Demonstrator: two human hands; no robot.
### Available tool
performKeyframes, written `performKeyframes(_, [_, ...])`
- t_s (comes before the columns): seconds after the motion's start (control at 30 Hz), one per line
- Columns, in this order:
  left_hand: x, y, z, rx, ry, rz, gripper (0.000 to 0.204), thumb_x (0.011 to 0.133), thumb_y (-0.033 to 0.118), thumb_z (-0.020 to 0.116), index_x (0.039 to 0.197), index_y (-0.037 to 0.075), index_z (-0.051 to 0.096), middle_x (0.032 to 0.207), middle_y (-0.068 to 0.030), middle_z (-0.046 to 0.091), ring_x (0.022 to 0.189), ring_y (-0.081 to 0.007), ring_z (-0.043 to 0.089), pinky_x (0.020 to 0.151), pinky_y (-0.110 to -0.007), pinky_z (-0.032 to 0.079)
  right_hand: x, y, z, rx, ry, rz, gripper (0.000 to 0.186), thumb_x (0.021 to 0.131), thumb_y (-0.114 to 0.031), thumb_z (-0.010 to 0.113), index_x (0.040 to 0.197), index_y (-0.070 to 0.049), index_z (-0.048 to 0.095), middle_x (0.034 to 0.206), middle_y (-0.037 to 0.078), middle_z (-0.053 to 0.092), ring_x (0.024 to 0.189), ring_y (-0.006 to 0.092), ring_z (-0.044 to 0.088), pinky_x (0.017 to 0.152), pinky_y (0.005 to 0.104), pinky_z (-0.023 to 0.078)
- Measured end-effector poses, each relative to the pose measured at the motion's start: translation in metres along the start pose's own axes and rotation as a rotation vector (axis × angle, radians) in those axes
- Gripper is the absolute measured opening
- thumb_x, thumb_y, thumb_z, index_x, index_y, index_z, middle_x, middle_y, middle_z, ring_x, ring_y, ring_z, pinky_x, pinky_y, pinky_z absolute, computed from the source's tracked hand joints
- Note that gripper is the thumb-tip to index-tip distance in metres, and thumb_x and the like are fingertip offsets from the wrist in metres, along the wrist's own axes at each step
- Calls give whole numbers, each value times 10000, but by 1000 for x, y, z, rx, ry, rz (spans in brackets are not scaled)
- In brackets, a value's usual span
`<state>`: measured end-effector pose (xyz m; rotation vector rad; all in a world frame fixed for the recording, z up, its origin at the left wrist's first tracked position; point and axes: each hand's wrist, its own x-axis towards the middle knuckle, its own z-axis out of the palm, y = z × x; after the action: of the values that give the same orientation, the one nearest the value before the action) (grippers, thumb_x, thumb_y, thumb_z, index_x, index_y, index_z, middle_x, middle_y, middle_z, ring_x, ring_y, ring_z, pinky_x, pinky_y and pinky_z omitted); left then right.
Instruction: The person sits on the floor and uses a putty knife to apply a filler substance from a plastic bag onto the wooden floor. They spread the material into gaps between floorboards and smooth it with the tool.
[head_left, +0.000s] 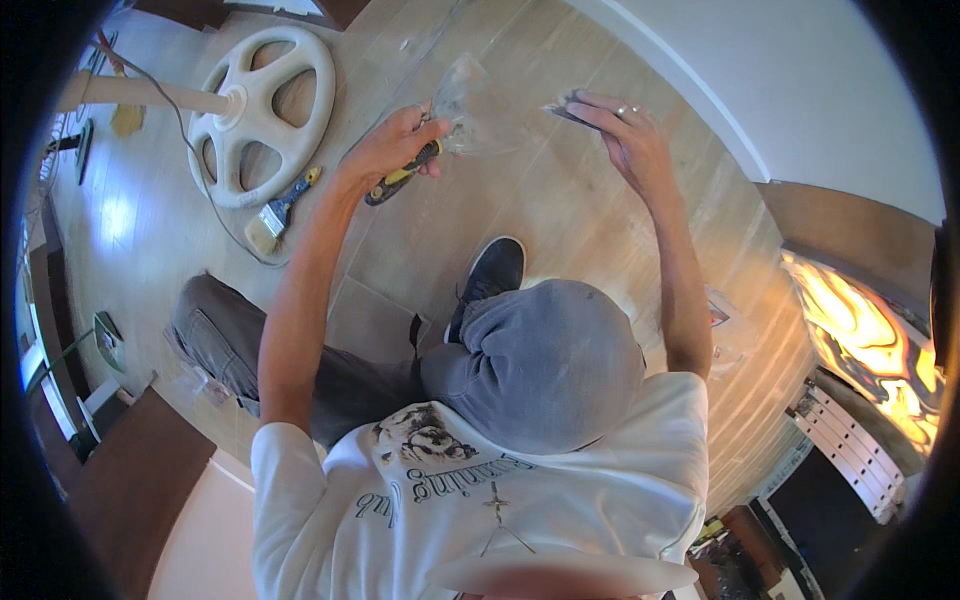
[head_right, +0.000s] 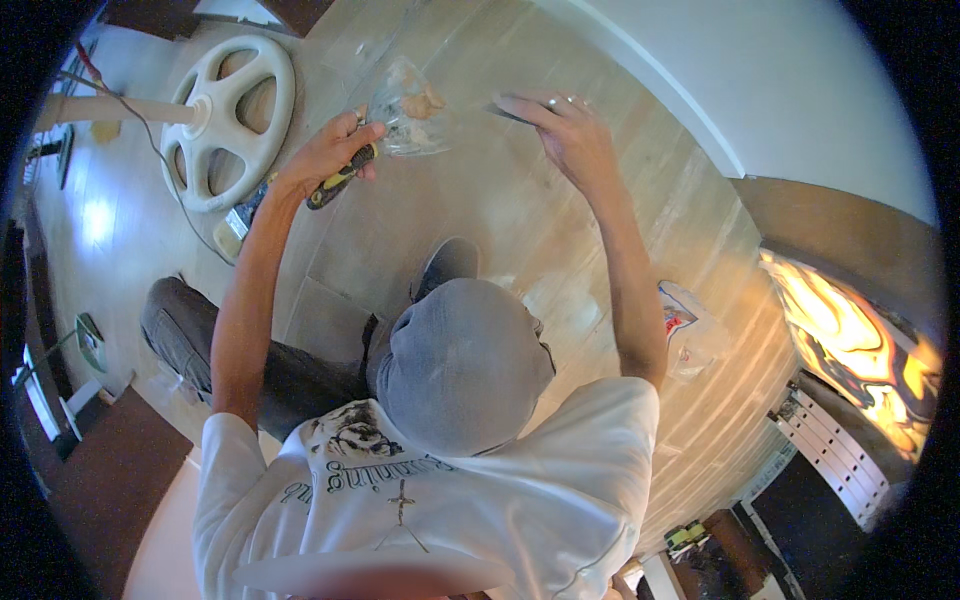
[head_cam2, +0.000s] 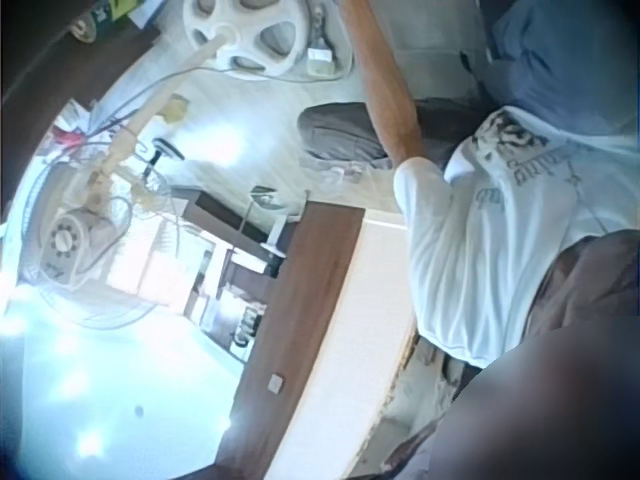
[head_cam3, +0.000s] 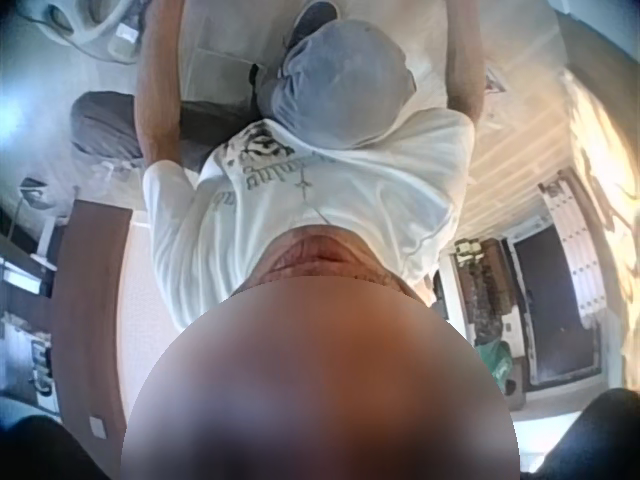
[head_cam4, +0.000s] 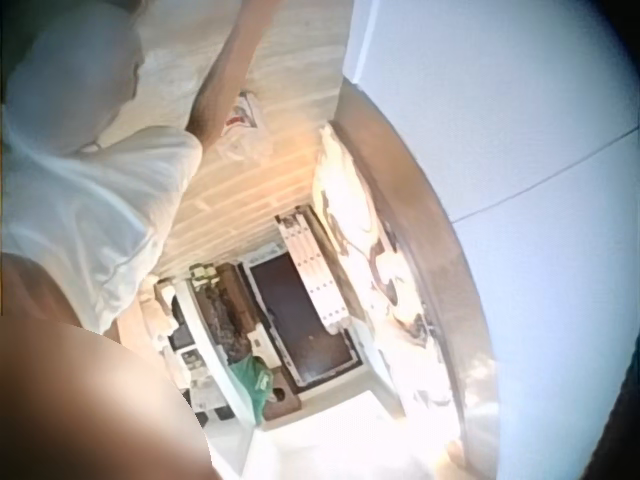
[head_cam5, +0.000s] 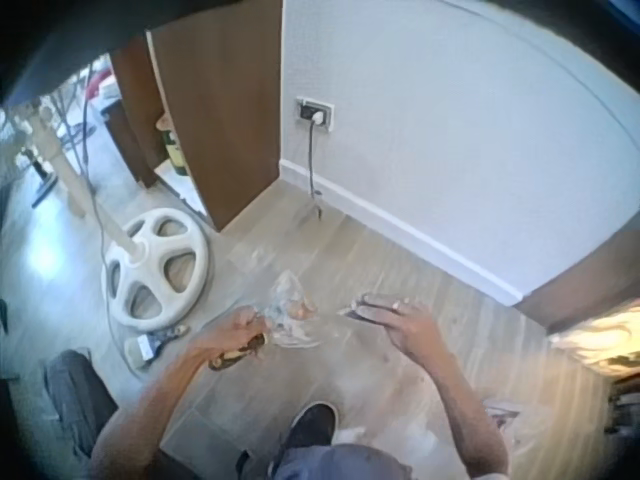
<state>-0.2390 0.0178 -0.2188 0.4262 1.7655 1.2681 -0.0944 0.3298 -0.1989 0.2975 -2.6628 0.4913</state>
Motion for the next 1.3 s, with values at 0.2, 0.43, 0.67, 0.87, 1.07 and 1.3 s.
performKeyframes(0.2, [12,-5,-3,69,-98,63,310,1033,312,567,997,7,521,742,-38,584,605,-114,636,534,-269,476,27,18,1,-250,-206,-224,573,784,59,643,1203,-324,721,1236,-77,687,1114,202,651,895,364,525])
performKeyframes(0.43, [34,-18,1,14,-147,62,551,1021,358,594,1367,-48,457,836,-56,677,589,-97,605,551,-249,490,40,19,6,-217,-325,-316,549,798,49,633,1188,-326,721,1223,-93,685,1146,194,630,950,373,505])
performKeyframes(0.67, [43,2,12,29,-67,15,741,1017,348,587,1514,-114,290,811,-58,648,605,-120,608,579,-268,490,26,85,5,-40,-578,-75,464,873,19,612,1228,-265,706,1160,23,710,1097,250,646,939,394,507])
performKeyframes(0.87, [54,-14,13,-51,-20,-71,754,1011,364,599,1502,-128,305,788,-61,637,586,-123,607,569,-281,477,-5,253,47,-85,-287,498,324,963,-145,602,1276,-194,669,1031,160,731,917,373,690,836,464,543])
performKeyframes(1.07, [45,-31,18,-73,7,-176,731,1015,374,597,1484,-125,339,803,-54,662,581,-105,603,582,-274,474,13,326,107,-465,-281,583,358,923,-236,594,1273,-212,666,1068,166,732,1004,370,699,836,495,555])
performKeyframes(1.3, [34,-49,10,-155,37,-199,725,1024,357,591,1484,-136,324,867,-45,682,592,-97,602,601,-264,478,30,315,125,-534,-293,566,373,897,-184,588,1254,-236,682,1049,146,733,972,364,707,824,506,563])
